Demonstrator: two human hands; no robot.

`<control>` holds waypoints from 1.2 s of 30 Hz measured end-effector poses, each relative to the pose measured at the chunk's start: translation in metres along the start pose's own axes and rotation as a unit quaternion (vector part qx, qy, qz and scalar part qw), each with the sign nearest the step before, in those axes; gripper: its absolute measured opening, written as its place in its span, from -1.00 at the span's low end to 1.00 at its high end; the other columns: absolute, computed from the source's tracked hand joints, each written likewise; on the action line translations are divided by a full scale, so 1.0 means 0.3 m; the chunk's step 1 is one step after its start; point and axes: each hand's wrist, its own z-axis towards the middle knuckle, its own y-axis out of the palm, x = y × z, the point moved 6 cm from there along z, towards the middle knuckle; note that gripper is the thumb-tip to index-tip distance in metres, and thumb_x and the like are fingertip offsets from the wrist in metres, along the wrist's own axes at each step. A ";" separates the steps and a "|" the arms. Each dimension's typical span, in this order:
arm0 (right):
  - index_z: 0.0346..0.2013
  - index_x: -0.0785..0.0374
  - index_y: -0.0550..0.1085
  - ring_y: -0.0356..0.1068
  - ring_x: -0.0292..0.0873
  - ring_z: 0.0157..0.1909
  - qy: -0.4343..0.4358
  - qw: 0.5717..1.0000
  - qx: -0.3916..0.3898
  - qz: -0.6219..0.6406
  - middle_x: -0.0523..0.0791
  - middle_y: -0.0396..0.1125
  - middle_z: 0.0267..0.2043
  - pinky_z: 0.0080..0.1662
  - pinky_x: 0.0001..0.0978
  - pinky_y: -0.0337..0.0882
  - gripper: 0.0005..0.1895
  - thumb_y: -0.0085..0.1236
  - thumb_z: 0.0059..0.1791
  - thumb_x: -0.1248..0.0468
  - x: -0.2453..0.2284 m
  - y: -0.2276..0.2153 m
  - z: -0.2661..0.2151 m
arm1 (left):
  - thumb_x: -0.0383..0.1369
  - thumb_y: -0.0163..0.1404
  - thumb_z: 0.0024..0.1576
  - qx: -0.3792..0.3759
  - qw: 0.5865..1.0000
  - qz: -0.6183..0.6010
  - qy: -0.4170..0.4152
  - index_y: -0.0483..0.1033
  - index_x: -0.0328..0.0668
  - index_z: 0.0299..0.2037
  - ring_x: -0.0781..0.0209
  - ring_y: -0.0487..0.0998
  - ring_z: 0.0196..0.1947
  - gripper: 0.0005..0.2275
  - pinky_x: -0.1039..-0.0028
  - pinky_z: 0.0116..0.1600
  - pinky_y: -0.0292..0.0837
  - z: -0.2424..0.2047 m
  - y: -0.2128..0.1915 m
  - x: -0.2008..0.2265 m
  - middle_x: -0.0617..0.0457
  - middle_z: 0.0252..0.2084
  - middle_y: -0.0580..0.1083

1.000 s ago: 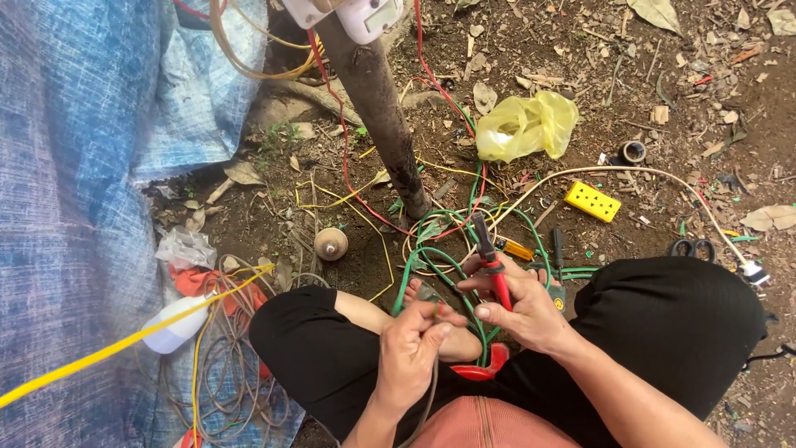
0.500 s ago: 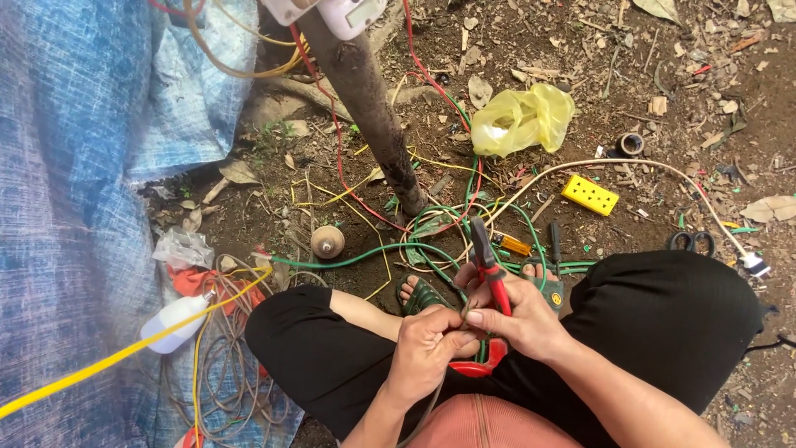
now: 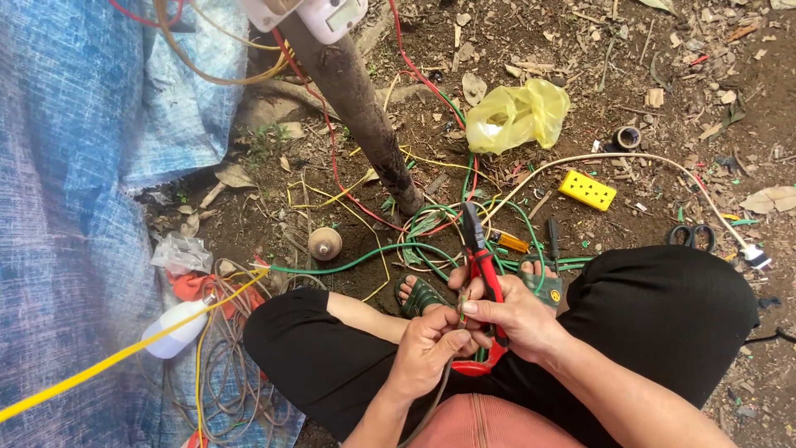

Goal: Stripping insulation from electrical wires using a hand tool and preparing them for connection.

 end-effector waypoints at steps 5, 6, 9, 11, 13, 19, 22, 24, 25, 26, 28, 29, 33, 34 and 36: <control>-0.44 0.39 0.54 0.36 -0.22 -0.27 -0.081 0.968 0.004 -0.237 -0.06 0.33 0.13 -0.25 -0.42 0.38 -0.90 0.27 -0.10 0.38 -0.052 -0.009 -0.012 | -0.51 -0.09 0.30 0.037 0.998 -0.050 0.011 0.41 -0.47 -0.04 0.24 0.55 -0.34 -0.87 0.61 -0.24 0.44 -0.026 -0.005 -0.058 -0.12 -0.33 0.51; -0.43 0.37 0.57 0.34 -0.25 -0.28 -0.097 0.954 -0.012 -0.283 -0.08 0.32 0.11 -0.26 -0.43 0.35 -0.88 0.27 -0.08 0.33 -0.063 0.004 -0.016 | -0.49 -0.05 0.30 0.060 0.997 -0.024 0.033 0.43 -0.48 -0.05 0.16 0.60 -0.28 -0.86 0.58 -0.24 0.45 -0.031 -0.009 -0.054 -0.01 -0.46 0.45; -0.42 0.27 0.58 0.38 -0.22 -0.18 -0.193 0.887 -0.018 -0.419 -0.08 0.38 0.07 -0.18 -0.40 0.38 -0.89 0.27 -0.10 0.27 -0.119 0.056 -0.034 | -0.52 0.00 0.24 0.130 0.991 0.006 0.016 0.50 -0.45 -0.16 0.34 0.46 -0.53 -0.91 0.62 -0.37 0.41 -0.018 0.004 0.002 -0.04 -0.46 0.54; -0.39 0.28 0.59 0.36 -0.24 -0.22 -0.212 0.885 -0.012 -0.413 -0.06 0.38 0.06 -0.19 -0.41 0.39 -0.90 0.26 -0.09 0.29 -0.119 0.060 -0.041 | -0.53 -0.02 0.26 0.123 0.992 -0.012 0.030 0.48 -0.48 -0.15 0.36 0.38 -0.57 -0.91 0.64 -0.42 0.31 -0.013 0.017 0.035 -0.02 -0.51 0.49; -0.36 0.29 0.61 0.35 -0.26 -0.25 -0.231 0.884 -0.005 -0.407 -0.04 0.37 0.06 -0.20 -0.41 0.40 -0.91 0.26 -0.08 0.31 -0.126 0.057 -0.049 | -0.54 -0.05 0.27 0.114 0.992 -0.030 0.043 0.46 -0.50 -0.15 0.39 0.30 -0.61 -0.91 0.66 -0.47 0.21 -0.009 0.030 0.070 0.01 -0.56 0.44; -0.38 0.30 0.63 0.36 -0.16 -0.02 -0.190 0.926 -0.006 -0.326 -0.01 0.34 0.08 -0.07 -0.33 0.39 -0.89 0.26 -0.09 0.30 -0.113 0.034 -0.044 | -0.54 -0.01 0.21 0.138 0.984 0.089 0.073 0.46 -0.47 -0.18 0.40 0.39 -0.61 -0.92 0.64 -0.45 0.35 -0.022 0.025 0.143 0.03 -0.55 0.50; -0.43 0.28 0.64 0.35 -0.17 -0.05 -0.165 0.937 0.010 -0.309 -0.06 0.36 0.11 -0.03 -0.31 0.34 -0.81 0.27 -0.09 0.20 -0.111 0.005 -0.033 | -0.52 0.00 0.22 0.148 0.983 0.089 0.062 0.46 -0.41 -0.20 0.44 0.32 -0.61 -0.94 0.66 -0.46 0.24 -0.026 -0.002 0.117 0.08 -0.57 0.45; -0.22 0.16 0.65 0.41 -0.20 0.02 -0.192 0.856 0.027 -0.479 -0.14 0.41 0.14 0.01 -0.34 0.41 -0.80 0.20 -0.06 0.19 -0.142 0.008 -0.038 | -0.54 -0.03 0.23 0.163 0.985 -0.011 0.047 0.44 -0.43 -0.09 0.39 0.35 -0.57 -0.89 0.67 -0.45 0.21 -0.028 -0.039 0.078 -0.01 -0.50 0.47; -0.22 0.16 0.65 0.41 -0.20 0.02 -0.192 0.856 0.026 -0.479 -0.14 0.41 0.14 0.01 -0.34 0.41 -0.80 0.20 -0.06 0.19 -0.146 0.019 -0.037 | -0.54 -0.03 0.23 0.163 0.985 -0.011 0.048 0.44 -0.43 -0.09 0.39 0.35 -0.57 -0.89 0.67 -0.45 0.21 -0.026 -0.053 0.075 -0.01 -0.50 0.47; -0.05 0.24 0.56 0.42 -0.15 0.12 -0.194 0.857 0.010 -0.477 -0.10 0.32 0.22 0.11 -0.28 0.41 -0.69 0.20 -0.08 0.30 -0.148 0.036 -0.036 | -0.52 -0.03 0.23 0.176 0.982 -0.024 0.060 0.44 -0.41 -0.07 0.41 0.34 -0.57 -0.88 0.68 -0.45 0.20 -0.027 -0.072 0.077 0.00 -0.50 0.48; 0.13 0.32 0.46 0.42 -0.09 0.22 -0.197 0.858 -0.008 -0.475 -0.07 0.24 0.29 0.21 -0.21 0.41 -0.52 0.20 -0.11 0.40 -0.142 0.055 -0.032 | -0.51 -0.03 0.23 0.190 0.978 -0.037 0.074 0.43 -0.40 -0.06 0.43 0.33 -0.57 -0.87 0.70 -0.45 0.19 -0.028 -0.095 0.083 0.02 -0.50 0.48; 0.03 0.31 0.49 0.34 -0.01 0.23 -0.238 0.792 -0.010 -0.562 -0.02 0.23 0.30 0.19 -0.18 0.34 -0.54 0.28 -0.16 0.34 -0.140 0.073 -0.037 | -0.52 -0.03 0.23 0.202 0.975 -0.054 0.075 0.45 -0.42 -0.08 0.43 0.32 -0.58 -0.88 0.70 -0.46 0.19 -0.030 -0.104 0.086 0.00 -0.50 0.48; 0.08 0.20 0.49 0.21 0.07 0.19 -0.302 0.675 -0.049 -0.671 0.02 0.16 0.38 0.16 -0.08 0.22 -0.48 0.32 -0.18 0.22 -0.120 0.138 -0.049 | -0.54 -0.02 0.22 0.223 0.965 -0.110 0.084 0.46 -0.45 -0.08 0.43 0.26 -0.59 -0.88 0.70 -0.50 0.09 -0.037 -0.124 0.100 0.03 -0.53 0.41; 0.08 0.20 0.49 0.21 0.07 0.19 -0.302 0.675 -0.049 -0.671 0.02 0.16 0.38 0.16 -0.08 0.22 -0.48 0.32 -0.18 0.22 -0.130 0.150 -0.054 | -0.54 -0.02 0.22 0.223 0.965 -0.110 0.083 0.46 -0.45 -0.08 0.43 0.26 -0.59 -0.88 0.70 -0.50 0.09 -0.039 -0.128 0.102 0.03 -0.53 0.41; 0.00 0.22 0.50 0.17 0.09 0.24 -0.310 0.657 -0.060 -0.684 0.04 0.10 0.42 0.19 -0.05 0.21 -0.51 0.34 -0.21 0.24 -0.147 0.183 -0.063 | -0.54 -0.04 0.23 0.211 0.965 -0.128 0.087 0.46 -0.46 -0.08 0.44 0.19 -0.60 -0.88 0.69 -0.52 0.03 -0.042 -0.132 0.108 0.07 -0.57 0.35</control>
